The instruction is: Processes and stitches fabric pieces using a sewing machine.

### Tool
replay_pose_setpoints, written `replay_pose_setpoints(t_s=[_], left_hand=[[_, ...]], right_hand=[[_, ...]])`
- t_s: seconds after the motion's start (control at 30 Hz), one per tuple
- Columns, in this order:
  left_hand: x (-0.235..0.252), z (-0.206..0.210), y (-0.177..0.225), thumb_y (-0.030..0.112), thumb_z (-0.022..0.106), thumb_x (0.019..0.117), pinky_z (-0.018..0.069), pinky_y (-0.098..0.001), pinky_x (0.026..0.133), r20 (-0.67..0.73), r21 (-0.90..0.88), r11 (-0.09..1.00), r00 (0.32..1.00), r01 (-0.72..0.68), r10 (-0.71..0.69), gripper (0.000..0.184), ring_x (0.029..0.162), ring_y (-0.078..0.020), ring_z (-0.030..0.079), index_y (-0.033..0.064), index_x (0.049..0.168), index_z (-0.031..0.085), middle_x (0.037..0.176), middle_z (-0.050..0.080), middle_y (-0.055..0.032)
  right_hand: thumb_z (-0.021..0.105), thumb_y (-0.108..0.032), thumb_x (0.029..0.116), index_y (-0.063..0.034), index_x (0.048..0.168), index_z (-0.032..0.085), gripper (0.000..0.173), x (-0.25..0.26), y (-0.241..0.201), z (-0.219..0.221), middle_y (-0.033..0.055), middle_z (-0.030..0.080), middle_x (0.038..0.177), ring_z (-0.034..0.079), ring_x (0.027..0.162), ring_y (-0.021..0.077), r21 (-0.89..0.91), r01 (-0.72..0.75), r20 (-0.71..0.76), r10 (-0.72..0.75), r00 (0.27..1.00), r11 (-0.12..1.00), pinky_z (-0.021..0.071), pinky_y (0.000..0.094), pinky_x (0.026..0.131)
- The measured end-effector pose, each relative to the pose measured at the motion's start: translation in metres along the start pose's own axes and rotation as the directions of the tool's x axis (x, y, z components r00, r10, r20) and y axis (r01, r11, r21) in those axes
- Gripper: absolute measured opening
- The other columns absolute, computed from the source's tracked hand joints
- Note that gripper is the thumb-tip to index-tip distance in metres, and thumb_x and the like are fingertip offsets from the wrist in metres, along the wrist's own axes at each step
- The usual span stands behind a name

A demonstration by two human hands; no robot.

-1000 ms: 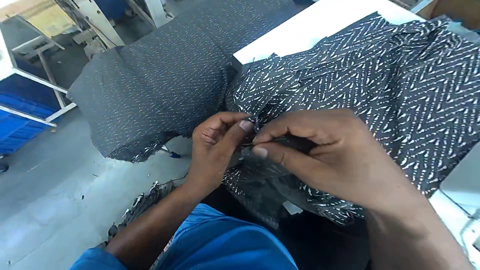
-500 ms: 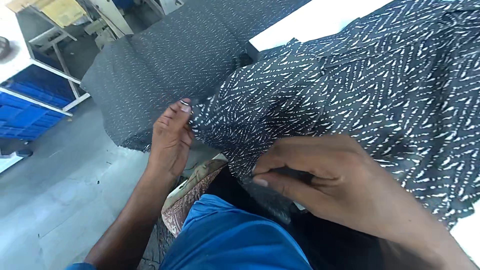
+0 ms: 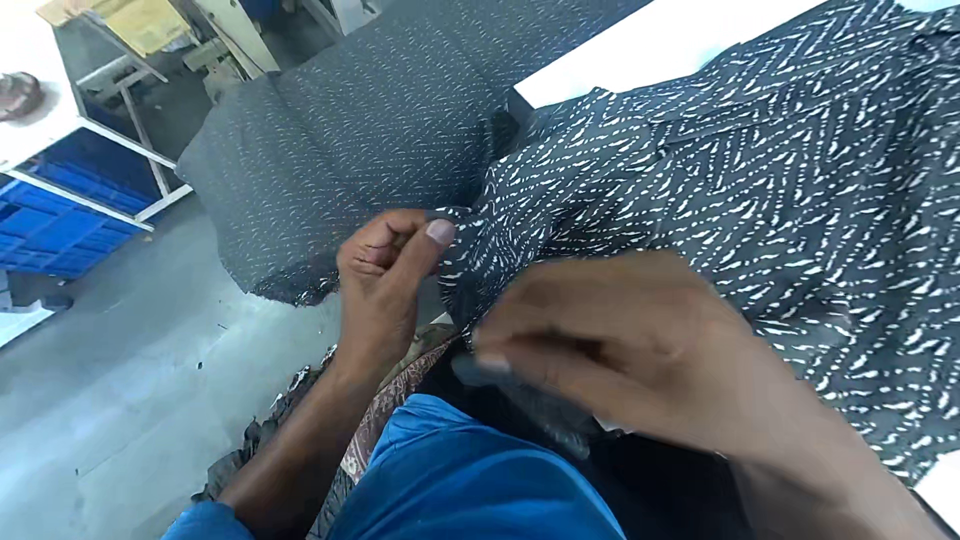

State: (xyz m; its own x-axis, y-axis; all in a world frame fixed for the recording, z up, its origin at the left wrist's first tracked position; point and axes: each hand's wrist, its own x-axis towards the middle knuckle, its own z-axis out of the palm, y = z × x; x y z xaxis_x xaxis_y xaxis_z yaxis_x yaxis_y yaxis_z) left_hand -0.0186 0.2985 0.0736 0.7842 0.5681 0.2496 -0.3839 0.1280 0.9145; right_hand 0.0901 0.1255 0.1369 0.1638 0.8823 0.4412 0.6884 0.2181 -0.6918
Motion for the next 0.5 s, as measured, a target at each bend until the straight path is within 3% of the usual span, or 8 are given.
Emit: replay_pose_setpoints(t_s=[0.17,0.5], left_hand=[[-0.002,0.013,0.002,0.008,0.065,0.0995,0.0562,-0.0203,0.072,0.078,-0.112,0.993,0.997,0.025,-0.016,0.011,0.076,-0.003,0.064,0.0057,0.105,0.075,0.09,0.072,-0.0005],[-0.005,0.02,0.01,0.007,0.06,0.1022,0.0591,-0.0251,0.079,0.122,-0.07,0.997,0.992,-0.028,0.036,0.016,0.087,-0.008,0.068,0.0003,0.106,0.074,0.1,0.072,-0.0045]], right_hand=[[0.07,-0.016,0.0969,-0.0081,0.097,0.073,0.008,0.017,0.012,-0.012,-0.0063,0.067,0.083,0.059,0.069,-0.0036,-0.047,-0.091,-0.19,0.081,0.978,0.995,0.0479,0.0109,0.056],[0.071,-0.017,0.0962,-0.011,0.095,0.071,0.006,0.013,0.019,-0.011,-0.0081,0.064,0.077,0.055,0.061,-0.0031,-0.044,-0.184,-0.267,0.166,0.949,0.982,0.0418,0.0121,0.049]])
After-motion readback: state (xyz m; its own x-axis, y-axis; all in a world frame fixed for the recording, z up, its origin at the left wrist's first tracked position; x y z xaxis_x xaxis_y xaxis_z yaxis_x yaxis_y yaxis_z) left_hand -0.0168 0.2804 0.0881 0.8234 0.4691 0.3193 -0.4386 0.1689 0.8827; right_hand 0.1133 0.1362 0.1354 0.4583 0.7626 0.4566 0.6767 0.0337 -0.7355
